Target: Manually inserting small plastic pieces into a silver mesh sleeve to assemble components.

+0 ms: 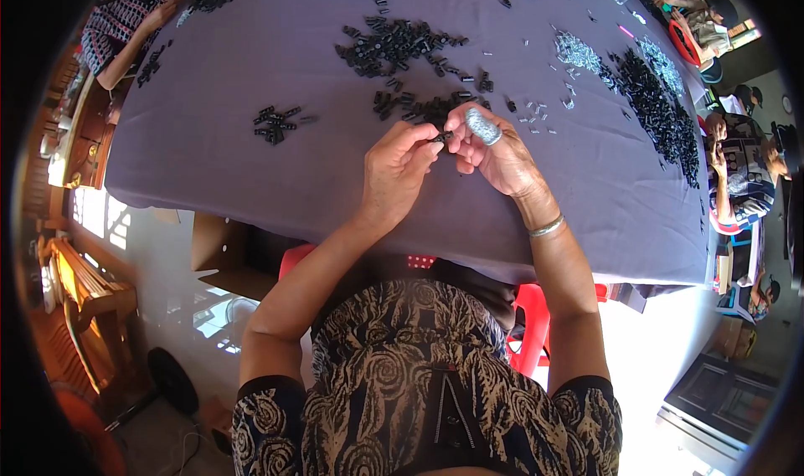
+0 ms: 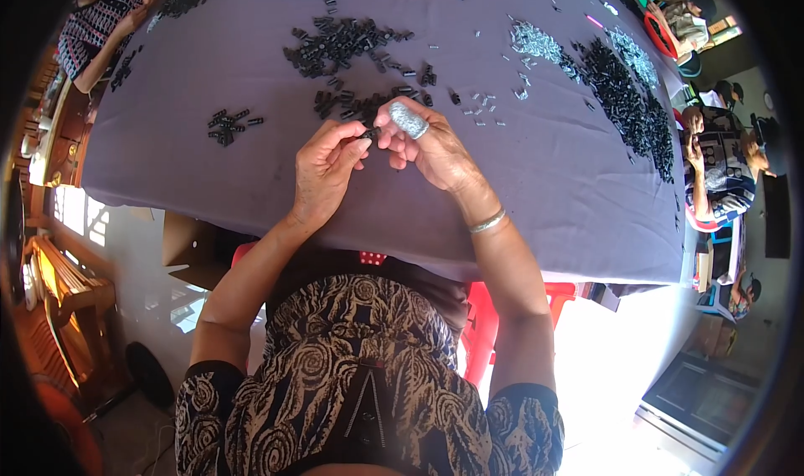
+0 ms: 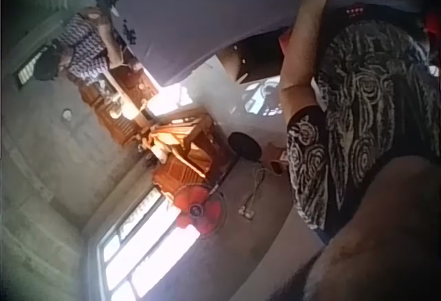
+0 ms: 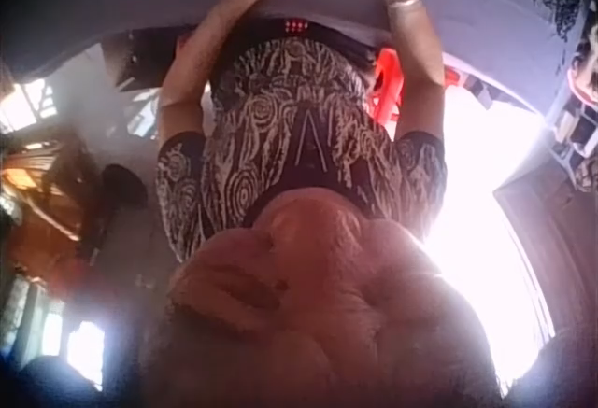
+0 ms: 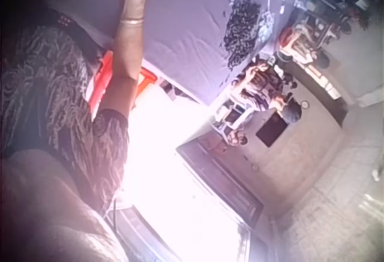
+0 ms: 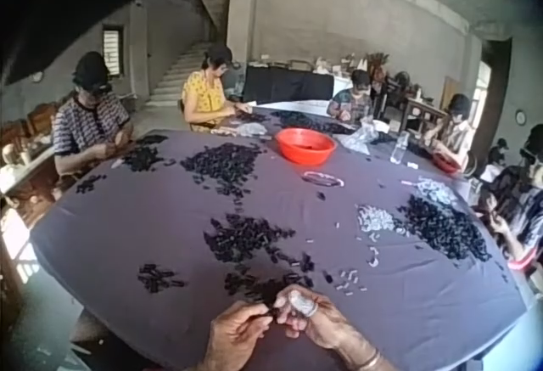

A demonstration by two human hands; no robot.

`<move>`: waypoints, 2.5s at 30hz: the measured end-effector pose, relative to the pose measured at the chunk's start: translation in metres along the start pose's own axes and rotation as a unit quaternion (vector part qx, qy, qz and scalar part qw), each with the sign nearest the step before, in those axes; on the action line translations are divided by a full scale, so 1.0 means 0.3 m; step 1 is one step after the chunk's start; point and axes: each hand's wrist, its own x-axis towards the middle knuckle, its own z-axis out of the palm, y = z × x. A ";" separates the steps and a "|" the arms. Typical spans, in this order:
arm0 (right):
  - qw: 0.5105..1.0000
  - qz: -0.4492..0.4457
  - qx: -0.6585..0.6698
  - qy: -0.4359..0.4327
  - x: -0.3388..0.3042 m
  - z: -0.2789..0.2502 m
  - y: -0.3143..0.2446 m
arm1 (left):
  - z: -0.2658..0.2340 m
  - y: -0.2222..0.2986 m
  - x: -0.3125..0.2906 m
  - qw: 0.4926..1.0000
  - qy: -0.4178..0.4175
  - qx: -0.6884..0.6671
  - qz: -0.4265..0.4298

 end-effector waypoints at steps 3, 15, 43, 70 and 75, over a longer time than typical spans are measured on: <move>0.999 0.011 -0.036 -0.015 -0.010 -0.009 0.002 | 0.005 0.005 0.002 1.000 -0.005 0.004 0.022; 0.987 0.121 -0.009 -0.110 -0.022 -0.015 0.022 | 0.061 -0.016 -0.006 0.995 0.011 -0.090 0.052; 0.979 0.050 0.196 -0.018 -0.012 -0.075 0.149 | 0.255 0.047 0.146 0.983 0.013 -0.115 -0.141; 0.981 -0.009 0.169 0.098 -0.019 0.001 0.109 | 0.239 0.029 0.157 0.985 -0.049 -0.137 -0.090; 0.967 0.045 0.251 -0.004 -0.028 -0.025 0.094 | 0.224 0.083 0.134 0.997 -0.044 -0.042 -0.041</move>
